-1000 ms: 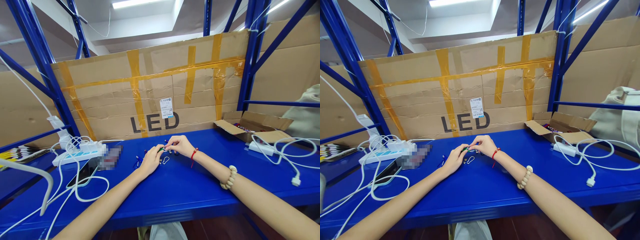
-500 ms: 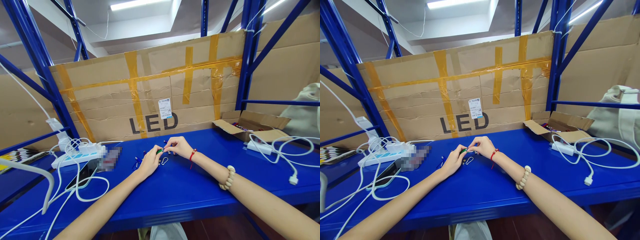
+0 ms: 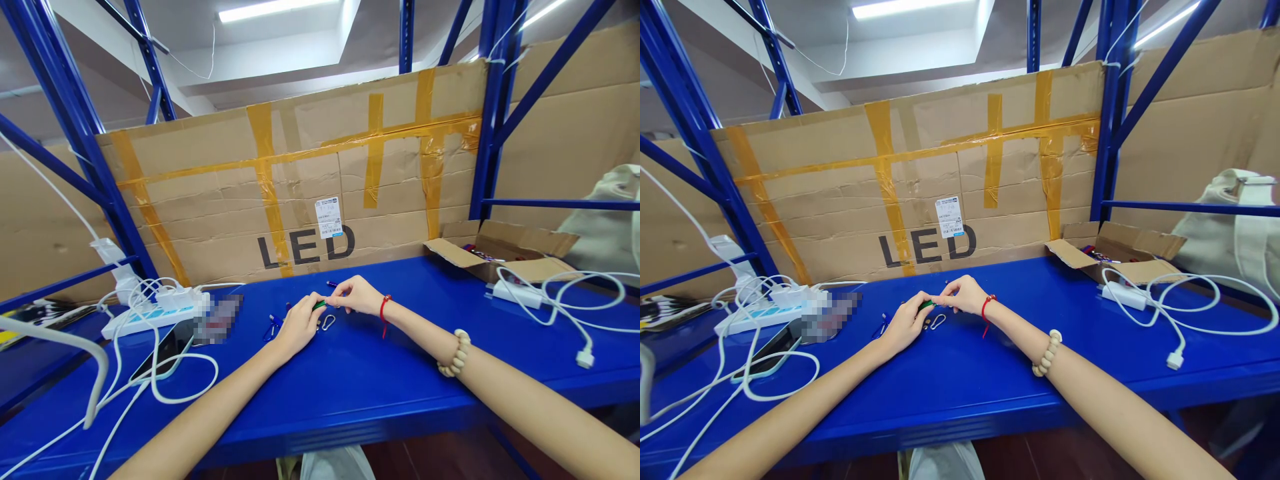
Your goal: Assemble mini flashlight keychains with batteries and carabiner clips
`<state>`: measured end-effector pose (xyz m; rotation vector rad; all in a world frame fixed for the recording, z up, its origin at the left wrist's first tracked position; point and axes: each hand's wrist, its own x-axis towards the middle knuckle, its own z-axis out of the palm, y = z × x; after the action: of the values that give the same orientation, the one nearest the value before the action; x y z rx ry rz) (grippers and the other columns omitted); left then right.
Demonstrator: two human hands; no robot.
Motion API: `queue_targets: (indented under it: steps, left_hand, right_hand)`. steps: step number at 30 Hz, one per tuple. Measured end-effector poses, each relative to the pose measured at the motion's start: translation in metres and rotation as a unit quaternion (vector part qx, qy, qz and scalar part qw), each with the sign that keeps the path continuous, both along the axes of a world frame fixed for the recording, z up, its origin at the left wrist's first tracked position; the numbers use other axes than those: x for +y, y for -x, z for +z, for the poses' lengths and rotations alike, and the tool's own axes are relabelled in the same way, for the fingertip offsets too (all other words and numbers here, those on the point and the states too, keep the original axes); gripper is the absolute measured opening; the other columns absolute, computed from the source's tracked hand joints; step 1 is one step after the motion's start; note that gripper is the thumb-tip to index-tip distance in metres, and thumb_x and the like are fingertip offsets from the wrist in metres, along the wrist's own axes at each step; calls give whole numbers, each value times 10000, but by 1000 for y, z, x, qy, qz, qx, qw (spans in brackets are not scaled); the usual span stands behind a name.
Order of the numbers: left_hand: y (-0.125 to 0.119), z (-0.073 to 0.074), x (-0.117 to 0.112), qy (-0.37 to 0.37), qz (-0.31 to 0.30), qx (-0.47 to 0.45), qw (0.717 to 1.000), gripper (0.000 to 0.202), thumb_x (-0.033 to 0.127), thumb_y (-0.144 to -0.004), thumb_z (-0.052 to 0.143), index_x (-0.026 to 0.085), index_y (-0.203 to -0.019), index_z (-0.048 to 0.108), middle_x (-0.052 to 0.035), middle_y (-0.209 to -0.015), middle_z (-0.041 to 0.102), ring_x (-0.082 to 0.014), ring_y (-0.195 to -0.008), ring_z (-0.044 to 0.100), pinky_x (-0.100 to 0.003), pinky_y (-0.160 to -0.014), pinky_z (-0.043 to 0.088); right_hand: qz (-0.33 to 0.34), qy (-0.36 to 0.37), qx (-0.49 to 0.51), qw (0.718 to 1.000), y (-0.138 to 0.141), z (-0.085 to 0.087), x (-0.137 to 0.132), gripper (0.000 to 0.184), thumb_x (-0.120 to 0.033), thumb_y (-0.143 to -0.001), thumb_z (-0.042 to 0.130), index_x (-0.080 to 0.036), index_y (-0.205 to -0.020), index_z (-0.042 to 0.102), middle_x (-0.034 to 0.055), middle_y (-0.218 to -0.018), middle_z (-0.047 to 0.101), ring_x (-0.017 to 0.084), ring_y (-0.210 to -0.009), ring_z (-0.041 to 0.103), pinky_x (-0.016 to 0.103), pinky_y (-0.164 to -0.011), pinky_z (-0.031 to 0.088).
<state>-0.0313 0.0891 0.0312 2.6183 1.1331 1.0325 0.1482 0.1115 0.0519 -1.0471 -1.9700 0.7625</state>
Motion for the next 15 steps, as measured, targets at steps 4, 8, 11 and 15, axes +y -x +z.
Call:
queue_targets:
  steps: [4, 8, 11, 15]
  left_hand:
    - [1, -2, 2, -8, 3, 8, 1000, 160, 249, -885, 367, 216, -945, 512, -23, -882, 597, -169, -802, 554, -283, -744, 427]
    - [1, -3, 3, -4, 3, 3, 1000, 184, 244, -890, 362, 219, -997, 508, -30, -915, 599, -172, -846, 556, -289, -780, 431]
    - [1, -3, 3, -5, 3, 0, 1000, 217, 238, -893, 359, 224, -1061, 495, -39, -971, 599, -177, -899, 555, -300, -823, 427]
    - [1, -2, 2, -14, 2, 1, 1000, 248, 232, -897, 355, 231, -1101, 494, -37, -1044, 596, -180, -943, 546, -319, -868, 414]
  right_hand:
    - [7, 56, 17, 998, 0, 1, -2, 405, -535, -575, 681, -132, -604, 652, -2, -507, 577, 52, -373, 435, 164, -339, 302]
    - [3, 83, 26, 996, 1, 2, -5, 432, -560, -576, 667, -130, -588, 632, -6, -497, 556, 49, -380, 425, 160, -330, 291]
    - [1, 106, 27, 994, 2, 2, -5, 450, -576, -579, 657, -129, -563, 605, -18, -458, 519, 49, -382, 416, 155, -328, 288]
    - [2, 119, 32, 992, 3, 3, -4, 449, -571, -573, 664, -129, -548, 583, -29, -434, 494, 45, -383, 410, 150, -331, 281]
